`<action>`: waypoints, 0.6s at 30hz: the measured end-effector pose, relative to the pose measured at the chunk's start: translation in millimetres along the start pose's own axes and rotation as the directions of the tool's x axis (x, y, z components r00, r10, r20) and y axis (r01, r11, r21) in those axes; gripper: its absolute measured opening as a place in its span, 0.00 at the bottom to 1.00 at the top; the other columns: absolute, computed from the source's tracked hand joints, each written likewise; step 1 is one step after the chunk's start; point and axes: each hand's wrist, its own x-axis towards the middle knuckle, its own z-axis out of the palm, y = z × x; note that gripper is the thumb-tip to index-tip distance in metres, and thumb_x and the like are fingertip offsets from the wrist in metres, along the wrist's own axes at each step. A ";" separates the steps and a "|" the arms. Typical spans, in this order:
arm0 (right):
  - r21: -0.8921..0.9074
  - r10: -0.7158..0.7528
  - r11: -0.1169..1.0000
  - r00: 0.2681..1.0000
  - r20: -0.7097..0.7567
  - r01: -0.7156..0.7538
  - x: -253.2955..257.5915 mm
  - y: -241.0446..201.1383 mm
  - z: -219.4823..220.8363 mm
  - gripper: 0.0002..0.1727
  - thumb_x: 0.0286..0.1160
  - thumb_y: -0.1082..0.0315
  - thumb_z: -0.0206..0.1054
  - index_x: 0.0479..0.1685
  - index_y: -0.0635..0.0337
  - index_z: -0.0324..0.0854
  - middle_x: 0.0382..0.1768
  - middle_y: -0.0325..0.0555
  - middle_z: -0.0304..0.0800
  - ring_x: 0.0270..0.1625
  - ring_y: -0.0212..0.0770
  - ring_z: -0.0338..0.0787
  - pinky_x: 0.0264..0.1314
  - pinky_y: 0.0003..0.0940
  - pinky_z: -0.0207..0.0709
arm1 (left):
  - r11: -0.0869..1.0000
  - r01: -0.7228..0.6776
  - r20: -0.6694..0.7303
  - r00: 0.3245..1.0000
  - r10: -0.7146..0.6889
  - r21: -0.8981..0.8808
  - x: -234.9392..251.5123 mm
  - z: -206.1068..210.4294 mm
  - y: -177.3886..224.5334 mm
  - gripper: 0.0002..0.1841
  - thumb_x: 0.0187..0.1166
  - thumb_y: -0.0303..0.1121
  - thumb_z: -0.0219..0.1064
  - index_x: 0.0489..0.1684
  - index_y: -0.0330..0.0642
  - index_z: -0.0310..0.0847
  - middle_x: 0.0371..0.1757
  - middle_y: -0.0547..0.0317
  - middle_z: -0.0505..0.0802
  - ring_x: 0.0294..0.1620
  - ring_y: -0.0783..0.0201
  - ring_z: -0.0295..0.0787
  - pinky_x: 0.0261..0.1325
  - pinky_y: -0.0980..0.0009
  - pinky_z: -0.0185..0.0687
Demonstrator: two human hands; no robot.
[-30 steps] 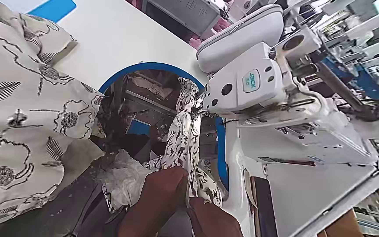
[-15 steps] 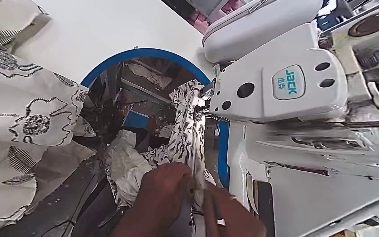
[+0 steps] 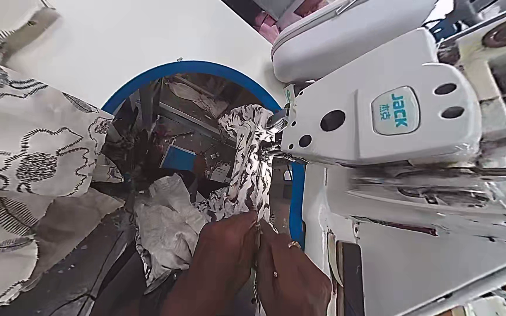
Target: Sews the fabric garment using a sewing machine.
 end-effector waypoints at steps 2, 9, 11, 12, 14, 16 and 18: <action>-0.014 -0.002 1.000 1.000 -0.031 0.001 8.9 2.7 6.5 0.14 0.71 0.73 0.62 0.42 0.68 0.94 0.17 0.46 0.86 0.16 0.38 0.82 0.19 0.27 0.71 | 0.999 -0.006 0.000 1.000 0.006 -0.038 7.6 3.5 -5.6 0.13 0.79 0.30 0.60 0.48 0.35 0.92 0.34 0.55 0.96 0.32 0.64 0.94 0.35 0.70 0.87; 0.082 0.148 0.984 0.985 0.091 -0.156 -1.7 28.5 15.2 0.16 0.67 0.67 0.64 0.44 0.67 0.93 0.21 0.48 0.91 0.18 0.43 0.88 0.19 0.39 0.77 | 0.989 0.145 0.233 0.962 -0.141 0.002 34.3 -14.5 1.3 0.19 0.81 0.34 0.66 0.66 0.32 0.84 0.25 0.52 0.90 0.22 0.56 0.87 0.30 0.59 0.83; 0.139 0.164 0.970 0.958 0.235 -0.200 -32.1 45.7 9.4 0.12 0.66 0.65 0.67 0.32 0.66 0.90 0.16 0.46 0.85 0.15 0.42 0.84 0.17 0.39 0.75 | 0.994 0.081 0.277 0.956 -0.097 0.067 17.4 -28.5 2.2 0.21 0.74 0.35 0.70 0.62 0.32 0.85 0.18 0.55 0.85 0.15 0.58 0.81 0.23 0.60 0.78; 0.168 0.160 0.962 0.944 0.288 -0.215 -43.5 52.4 7.2 0.12 0.67 0.63 0.68 0.27 0.64 0.86 0.13 0.45 0.81 0.14 0.41 0.80 0.16 0.38 0.71 | 0.997 0.028 0.276 0.960 -0.048 0.077 8.2 -30.9 -0.5 0.20 0.72 0.36 0.70 0.59 0.33 0.88 0.16 0.57 0.84 0.13 0.59 0.80 0.20 0.61 0.76; 0.206 0.103 0.962 0.934 0.342 -0.181 -44.9 52.2 -9.5 0.13 0.69 0.63 0.68 0.21 0.63 0.83 0.12 0.45 0.78 0.14 0.41 0.78 0.16 0.38 0.69 | 0.992 -0.095 0.235 0.969 0.073 0.087 -6.2 -27.1 -7.8 0.15 0.70 0.37 0.67 0.46 0.38 0.92 0.16 0.60 0.86 0.13 0.62 0.81 0.17 0.64 0.75; 0.186 -0.032 0.982 0.943 0.332 -0.032 -26.1 33.6 -33.8 0.13 0.72 0.66 0.67 0.22 0.61 0.87 0.16 0.46 0.86 0.20 0.42 0.86 0.22 0.37 0.76 | 0.983 -0.165 0.207 0.968 0.145 0.083 -10.9 -21.2 -9.9 0.11 0.74 0.36 0.64 0.35 0.42 0.92 0.20 0.60 0.88 0.18 0.62 0.86 0.19 0.63 0.79; 0.101 -0.193 0.980 0.941 0.278 0.171 -12.0 11.7 -33.3 0.10 0.70 0.71 0.65 0.23 0.58 0.88 0.16 0.45 0.85 0.20 0.43 0.86 0.21 0.36 0.76 | 0.985 -0.173 0.222 0.961 0.163 0.027 -6.7 -17.9 -12.6 0.08 0.68 0.30 0.65 0.22 0.40 0.87 0.20 0.57 0.86 0.20 0.59 0.86 0.20 0.61 0.78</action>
